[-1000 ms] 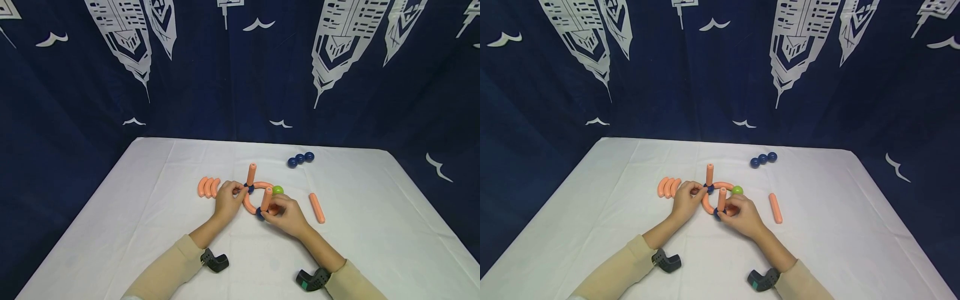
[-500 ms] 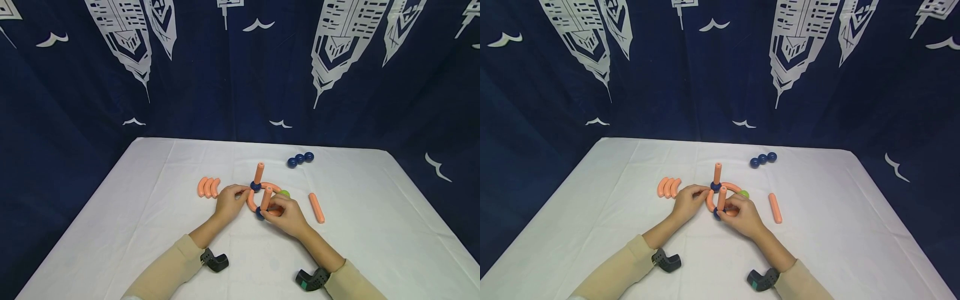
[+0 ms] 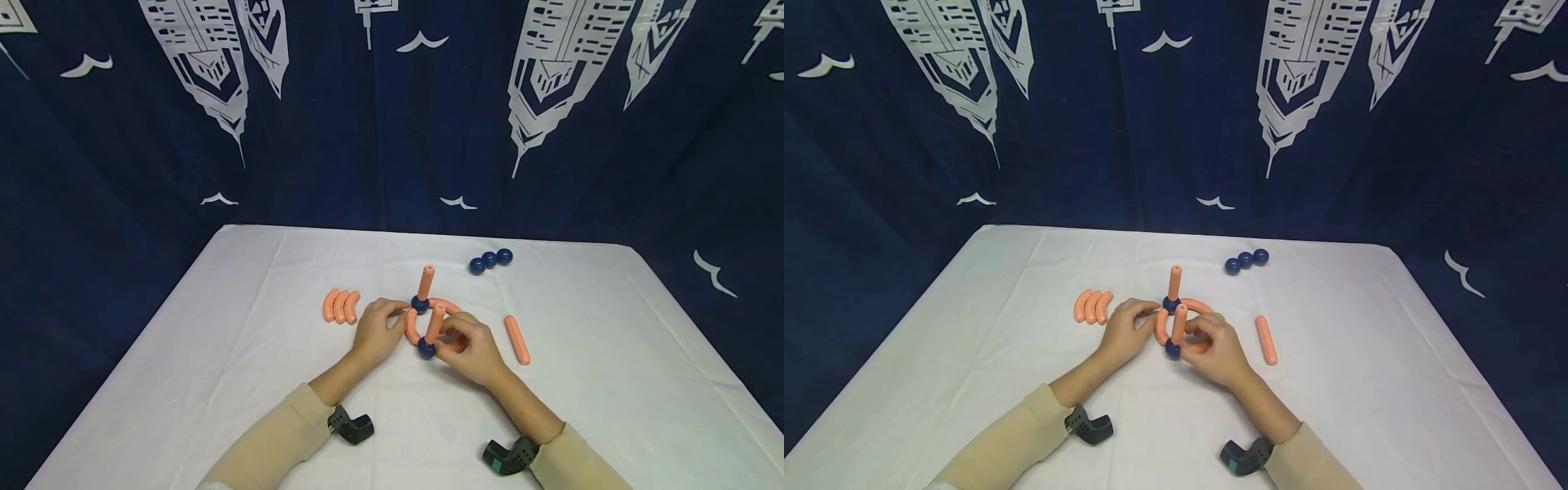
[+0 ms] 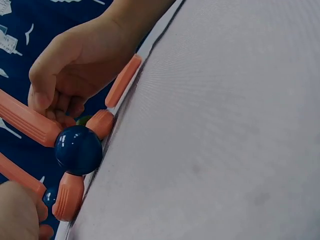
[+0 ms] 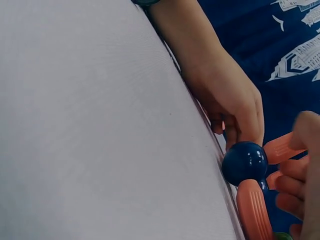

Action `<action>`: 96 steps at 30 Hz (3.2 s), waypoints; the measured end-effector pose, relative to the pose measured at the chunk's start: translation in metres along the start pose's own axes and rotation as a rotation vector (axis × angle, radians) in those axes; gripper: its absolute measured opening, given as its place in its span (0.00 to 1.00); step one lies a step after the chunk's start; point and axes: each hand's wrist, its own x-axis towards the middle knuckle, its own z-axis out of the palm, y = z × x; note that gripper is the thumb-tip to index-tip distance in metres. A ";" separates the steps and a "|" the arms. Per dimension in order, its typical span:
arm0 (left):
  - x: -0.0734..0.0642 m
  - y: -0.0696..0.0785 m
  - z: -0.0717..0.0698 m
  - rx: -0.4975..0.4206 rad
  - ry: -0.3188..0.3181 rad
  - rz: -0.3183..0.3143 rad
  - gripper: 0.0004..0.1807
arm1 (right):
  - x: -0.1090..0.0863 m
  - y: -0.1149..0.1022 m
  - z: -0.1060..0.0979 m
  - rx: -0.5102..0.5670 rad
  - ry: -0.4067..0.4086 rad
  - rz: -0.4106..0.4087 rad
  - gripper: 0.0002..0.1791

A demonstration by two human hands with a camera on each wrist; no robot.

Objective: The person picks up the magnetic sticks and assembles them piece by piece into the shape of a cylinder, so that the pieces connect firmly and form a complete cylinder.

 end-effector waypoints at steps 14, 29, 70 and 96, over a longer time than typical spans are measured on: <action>-0.004 0.005 -0.001 -0.126 -0.195 0.340 0.16 | 0.001 0.008 -0.006 -0.251 0.217 0.313 0.13; -0.006 0.004 0.003 0.046 -0.103 0.281 0.10 | 0.000 0.008 -0.005 -0.271 0.194 0.429 0.11; -0.003 0.000 0.004 -0.086 0.011 -0.007 0.17 | 0.000 0.006 -0.003 -0.248 0.119 0.388 0.10; -0.002 -0.001 0.005 -0.091 0.054 0.001 0.14 | 0.007 0.000 -0.010 -0.266 0.019 0.445 0.08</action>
